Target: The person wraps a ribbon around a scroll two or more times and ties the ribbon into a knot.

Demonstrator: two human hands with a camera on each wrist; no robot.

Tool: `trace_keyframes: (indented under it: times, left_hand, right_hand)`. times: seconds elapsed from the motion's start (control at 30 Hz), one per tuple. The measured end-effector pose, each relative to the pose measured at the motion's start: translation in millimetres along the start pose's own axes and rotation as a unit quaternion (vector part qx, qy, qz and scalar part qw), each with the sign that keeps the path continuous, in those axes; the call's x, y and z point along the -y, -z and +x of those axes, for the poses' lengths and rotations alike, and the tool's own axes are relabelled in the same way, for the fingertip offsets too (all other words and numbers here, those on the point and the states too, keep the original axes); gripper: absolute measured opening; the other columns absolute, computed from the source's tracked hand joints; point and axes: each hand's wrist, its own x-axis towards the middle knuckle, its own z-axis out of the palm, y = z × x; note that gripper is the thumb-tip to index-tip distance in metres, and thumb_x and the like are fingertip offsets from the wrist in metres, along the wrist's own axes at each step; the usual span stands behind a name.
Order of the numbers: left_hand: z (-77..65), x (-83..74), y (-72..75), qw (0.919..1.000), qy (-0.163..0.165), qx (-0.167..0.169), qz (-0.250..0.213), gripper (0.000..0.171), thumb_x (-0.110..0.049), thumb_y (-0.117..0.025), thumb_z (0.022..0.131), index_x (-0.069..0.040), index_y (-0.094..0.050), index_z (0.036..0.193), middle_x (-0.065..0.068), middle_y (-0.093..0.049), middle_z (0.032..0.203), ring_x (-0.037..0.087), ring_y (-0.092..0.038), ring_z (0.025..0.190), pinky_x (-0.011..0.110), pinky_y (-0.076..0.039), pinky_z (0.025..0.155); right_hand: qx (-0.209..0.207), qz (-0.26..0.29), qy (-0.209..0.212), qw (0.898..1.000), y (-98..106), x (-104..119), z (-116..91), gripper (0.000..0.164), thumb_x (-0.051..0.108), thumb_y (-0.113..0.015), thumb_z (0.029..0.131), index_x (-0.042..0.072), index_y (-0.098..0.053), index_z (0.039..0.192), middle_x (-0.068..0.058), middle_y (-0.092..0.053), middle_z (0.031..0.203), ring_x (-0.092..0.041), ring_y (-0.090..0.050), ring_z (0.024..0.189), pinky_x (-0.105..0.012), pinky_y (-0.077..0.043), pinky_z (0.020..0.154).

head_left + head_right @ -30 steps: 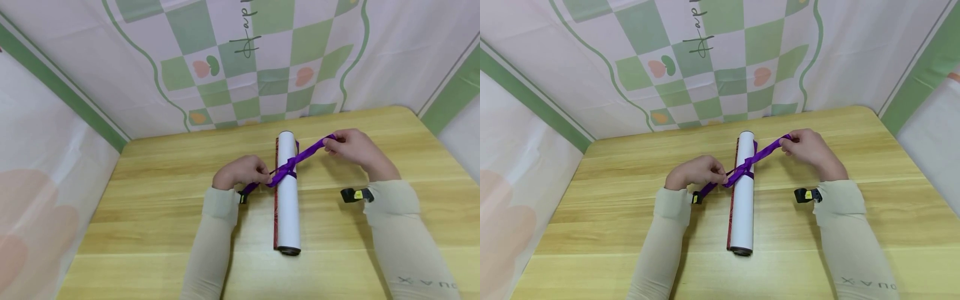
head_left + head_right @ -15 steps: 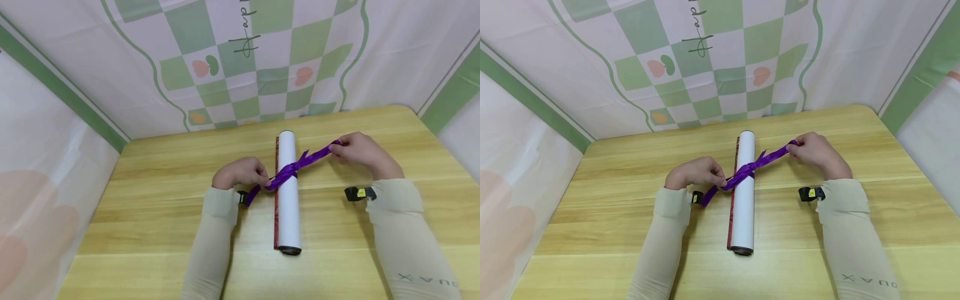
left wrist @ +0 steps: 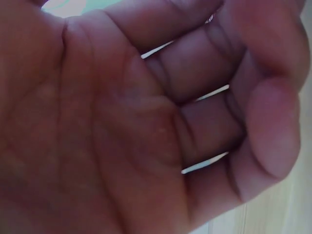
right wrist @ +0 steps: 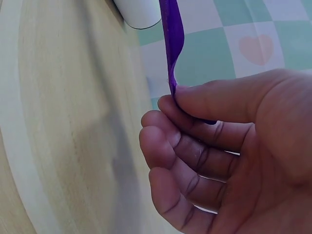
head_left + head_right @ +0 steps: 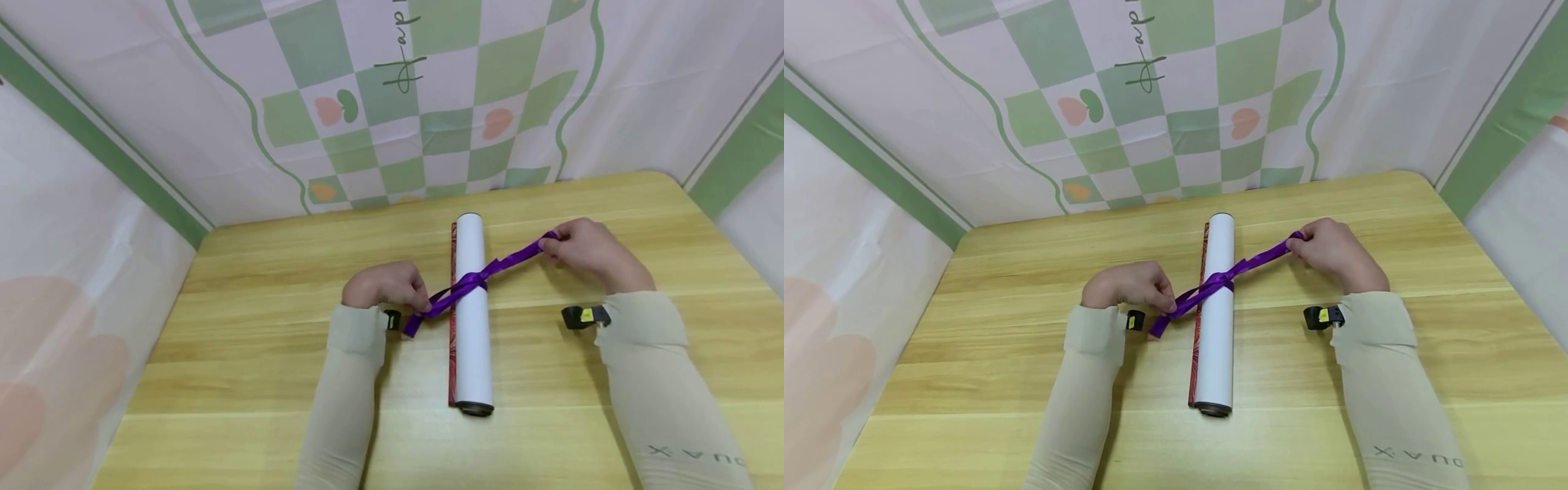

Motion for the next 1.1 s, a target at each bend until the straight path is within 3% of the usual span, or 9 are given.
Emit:
trace_keyframes:
  times: [0.23,0.4,1.1]
  left_hand:
    - [-1.3,0.1,0.4,0.9997,0.016,0.008,-0.013,0.012,-0.019,-0.068,0.084,-0.011,-0.075,0.079,0.005,-0.072,0.078,0.017,-0.059,0.07,0.025,-0.043,0.061]
    - [-2.2,0.9,0.7,0.9996,0.025,0.005,-0.015,0.01,-0.019,-0.069,0.083,-0.012,-0.075,0.079,0.005,-0.071,0.079,0.015,-0.056,0.067,0.026,-0.043,0.062]
    - [-4.0,5.4,3.3,0.9996,0.01,-0.013,0.023,0.012,-0.016,-0.068,0.081,-0.01,-0.075,0.073,0.008,-0.072,0.079,0.008,-0.045,0.058,0.022,-0.039,0.055]
  right_hand:
    - [-0.002,-0.014,-0.004,1.0,-2.4,-0.8,1.2,0.043,0.041,-0.05,0.096,0.001,-0.064,0.095,-0.006,-0.065,0.077,-0.02,-0.047,0.065,-0.035,-0.036,0.06]
    - [-0.002,-0.016,-0.011,1.0,-4.0,-0.7,2.8,0.042,0.04,-0.05,0.096,0.0,-0.065,0.095,-0.007,-0.064,0.076,-0.02,-0.048,0.065,-0.036,-0.036,0.061]
    - [0.006,-0.023,-0.02,1.0,-6.1,-0.2,3.5,0.039,0.037,-0.05,0.096,0.0,-0.065,0.095,-0.008,-0.063,0.076,-0.021,-0.047,0.066,-0.036,-0.036,0.061]
